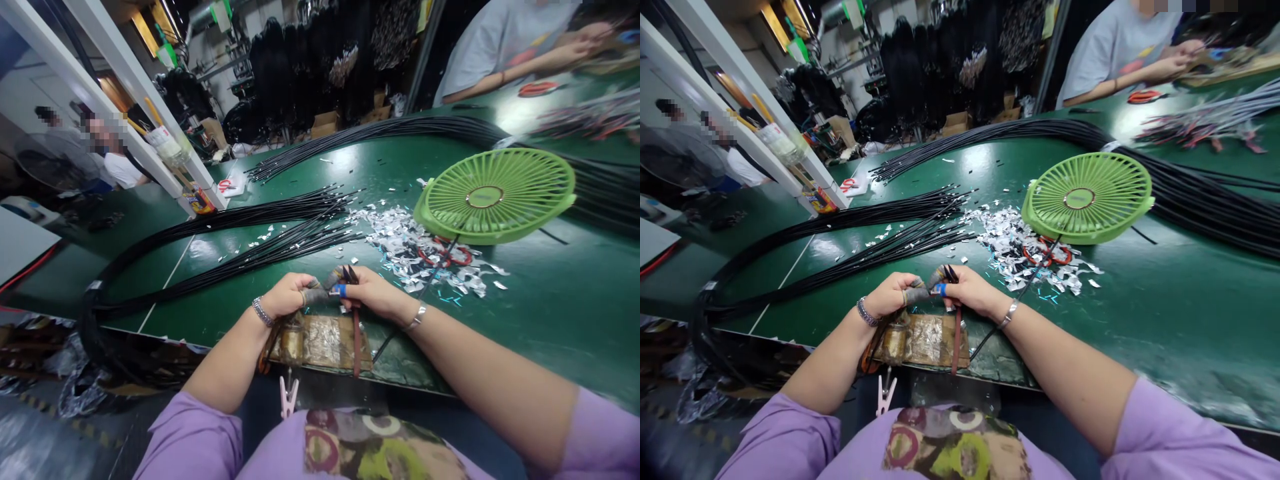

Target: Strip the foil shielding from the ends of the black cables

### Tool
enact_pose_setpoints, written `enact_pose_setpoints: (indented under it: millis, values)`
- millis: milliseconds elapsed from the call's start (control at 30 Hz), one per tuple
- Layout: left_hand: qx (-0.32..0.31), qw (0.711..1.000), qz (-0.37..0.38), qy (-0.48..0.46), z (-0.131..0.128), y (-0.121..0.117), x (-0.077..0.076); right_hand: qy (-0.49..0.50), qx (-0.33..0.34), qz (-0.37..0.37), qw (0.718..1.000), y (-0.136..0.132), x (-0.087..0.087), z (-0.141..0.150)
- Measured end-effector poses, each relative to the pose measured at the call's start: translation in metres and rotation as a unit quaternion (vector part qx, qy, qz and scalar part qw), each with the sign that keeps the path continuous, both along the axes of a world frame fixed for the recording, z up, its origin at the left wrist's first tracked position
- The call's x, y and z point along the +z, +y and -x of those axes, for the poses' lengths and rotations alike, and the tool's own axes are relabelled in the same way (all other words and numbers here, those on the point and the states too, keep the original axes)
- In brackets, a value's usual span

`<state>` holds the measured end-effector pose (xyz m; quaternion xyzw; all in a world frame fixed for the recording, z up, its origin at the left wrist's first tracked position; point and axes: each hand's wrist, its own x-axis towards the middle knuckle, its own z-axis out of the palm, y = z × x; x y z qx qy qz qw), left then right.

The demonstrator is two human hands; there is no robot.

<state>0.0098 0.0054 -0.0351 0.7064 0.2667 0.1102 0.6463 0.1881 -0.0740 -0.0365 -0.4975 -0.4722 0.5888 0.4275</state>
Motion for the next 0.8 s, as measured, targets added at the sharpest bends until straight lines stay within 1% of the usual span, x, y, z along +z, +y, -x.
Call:
enact_pose_setpoints:
  millis: [67, 100, 200, 267, 367, 500, 633, 800]
  values:
    - [0.009, 0.999, -0.041, 0.005, 0.0005, 0.0009, -0.0013, -0.003, -0.037, 0.015, 0.999, 0.002, -0.0008, -0.0027]
    - [0.007, 0.998, -0.057, 0.008, 0.0009, 0.0012, -0.0016, -0.003, -0.043, 0.028, 0.999, 0.0028, -0.0006, -0.0043]
    - [-0.013, 0.997, -0.081, 0.012, 0.0015, 0.0012, -0.0009, 0.007, -0.017, 0.077, 0.997, 0.0036, 0.002, -0.0078]
    - [-0.024, 0.996, -0.087, 0.014, 0.0012, 0.0007, 0.0001, 0.014, 0.01, 0.089, 0.996, 0.0033, 0.0037, -0.0078]
    - [-0.032, 0.995, -0.093, 0.024, 0.0003, 0.0003, 0.0005, 0.021, 0.03, 0.088, 0.995, 0.0033, 0.0042, -0.0049]
    - [-0.04, 0.993, -0.104, 0.036, 0.0003, 0.0013, -0.0009, 0.035, 0.024, 0.091, 0.995, 0.0048, 0.0014, -0.0015]
    - [-0.058, 0.991, -0.111, 0.042, 0.0014, 0.0022, -0.0019, 0.048, 0.04, 0.095, 0.993, 0.0055, -0.0025, -0.0022]
    - [-0.066, 0.993, -0.094, 0.032, 0.0021, 0.0015, -0.0014, 0.053, 0.051, 0.068, 0.995, 0.003, -0.0036, 0.001]
